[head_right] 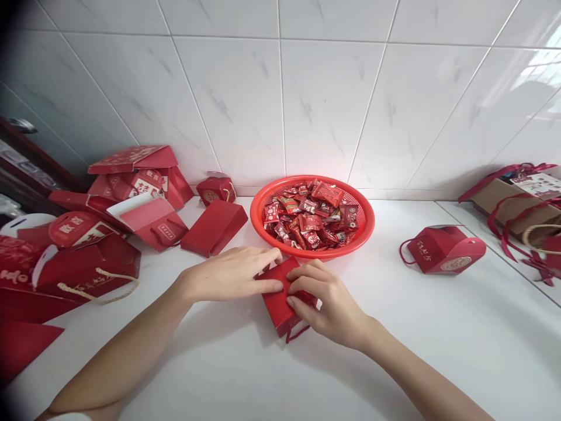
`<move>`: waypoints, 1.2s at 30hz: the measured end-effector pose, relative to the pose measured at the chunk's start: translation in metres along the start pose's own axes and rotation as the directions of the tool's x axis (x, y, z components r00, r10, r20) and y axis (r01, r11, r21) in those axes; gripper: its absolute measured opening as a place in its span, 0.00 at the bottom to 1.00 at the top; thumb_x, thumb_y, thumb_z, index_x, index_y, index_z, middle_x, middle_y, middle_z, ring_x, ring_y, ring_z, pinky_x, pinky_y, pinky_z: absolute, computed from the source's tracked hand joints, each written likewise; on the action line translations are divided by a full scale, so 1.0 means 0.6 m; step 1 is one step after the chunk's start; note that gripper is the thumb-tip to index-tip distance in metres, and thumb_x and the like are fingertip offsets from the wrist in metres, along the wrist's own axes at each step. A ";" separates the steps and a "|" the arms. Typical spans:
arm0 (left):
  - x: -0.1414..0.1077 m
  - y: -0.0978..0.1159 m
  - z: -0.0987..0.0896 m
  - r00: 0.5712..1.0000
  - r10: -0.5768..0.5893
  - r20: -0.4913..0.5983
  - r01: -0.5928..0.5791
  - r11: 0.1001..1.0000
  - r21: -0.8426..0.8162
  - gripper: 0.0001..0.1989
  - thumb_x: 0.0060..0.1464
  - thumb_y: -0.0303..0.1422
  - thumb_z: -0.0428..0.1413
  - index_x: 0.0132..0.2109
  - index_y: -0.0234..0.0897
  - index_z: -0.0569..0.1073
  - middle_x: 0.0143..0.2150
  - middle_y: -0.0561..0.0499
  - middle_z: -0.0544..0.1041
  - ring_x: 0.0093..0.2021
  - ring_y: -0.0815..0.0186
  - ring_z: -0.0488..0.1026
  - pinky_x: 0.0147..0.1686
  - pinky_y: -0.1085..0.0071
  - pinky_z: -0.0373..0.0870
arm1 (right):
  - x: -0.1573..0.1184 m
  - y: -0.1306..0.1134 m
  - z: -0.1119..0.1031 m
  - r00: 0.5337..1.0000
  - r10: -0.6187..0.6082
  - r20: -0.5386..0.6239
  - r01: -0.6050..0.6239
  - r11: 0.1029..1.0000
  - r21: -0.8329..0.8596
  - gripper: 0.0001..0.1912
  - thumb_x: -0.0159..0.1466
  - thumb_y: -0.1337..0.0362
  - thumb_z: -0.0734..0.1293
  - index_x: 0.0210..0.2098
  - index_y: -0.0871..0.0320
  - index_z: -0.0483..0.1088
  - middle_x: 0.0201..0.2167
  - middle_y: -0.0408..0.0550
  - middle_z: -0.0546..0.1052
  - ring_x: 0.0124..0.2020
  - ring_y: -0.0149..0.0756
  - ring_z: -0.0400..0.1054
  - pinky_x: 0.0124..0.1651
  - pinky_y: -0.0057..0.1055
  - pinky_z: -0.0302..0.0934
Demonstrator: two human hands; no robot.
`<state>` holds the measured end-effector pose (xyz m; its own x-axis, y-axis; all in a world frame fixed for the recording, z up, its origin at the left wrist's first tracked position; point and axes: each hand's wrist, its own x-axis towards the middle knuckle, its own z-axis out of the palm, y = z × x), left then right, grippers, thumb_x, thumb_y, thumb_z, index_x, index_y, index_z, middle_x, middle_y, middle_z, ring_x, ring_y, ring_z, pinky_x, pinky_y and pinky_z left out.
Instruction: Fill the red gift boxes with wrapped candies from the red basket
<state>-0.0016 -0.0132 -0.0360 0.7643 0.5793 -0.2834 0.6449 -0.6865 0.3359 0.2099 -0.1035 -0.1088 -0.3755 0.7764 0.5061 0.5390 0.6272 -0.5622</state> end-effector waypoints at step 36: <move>0.007 0.010 0.023 0.958 0.226 -0.178 -0.259 0.946 -0.195 0.14 0.67 0.40 0.55 0.54 0.39 0.78 0.55 0.48 0.79 0.49 0.58 0.78 0.41 0.67 0.72 | -0.093 0.214 -0.140 0.602 0.369 -0.708 -0.797 0.325 -0.509 0.20 0.62 0.47 0.61 0.45 0.56 0.64 0.48 0.69 0.76 0.58 0.67 0.62 0.61 0.73 0.45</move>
<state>0.0055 -0.0206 -0.0475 0.8776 0.4780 -0.0359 0.4120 -0.7139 0.5663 0.3632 -0.0713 -0.1545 0.5065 0.6556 0.5601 0.8581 -0.4468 -0.2530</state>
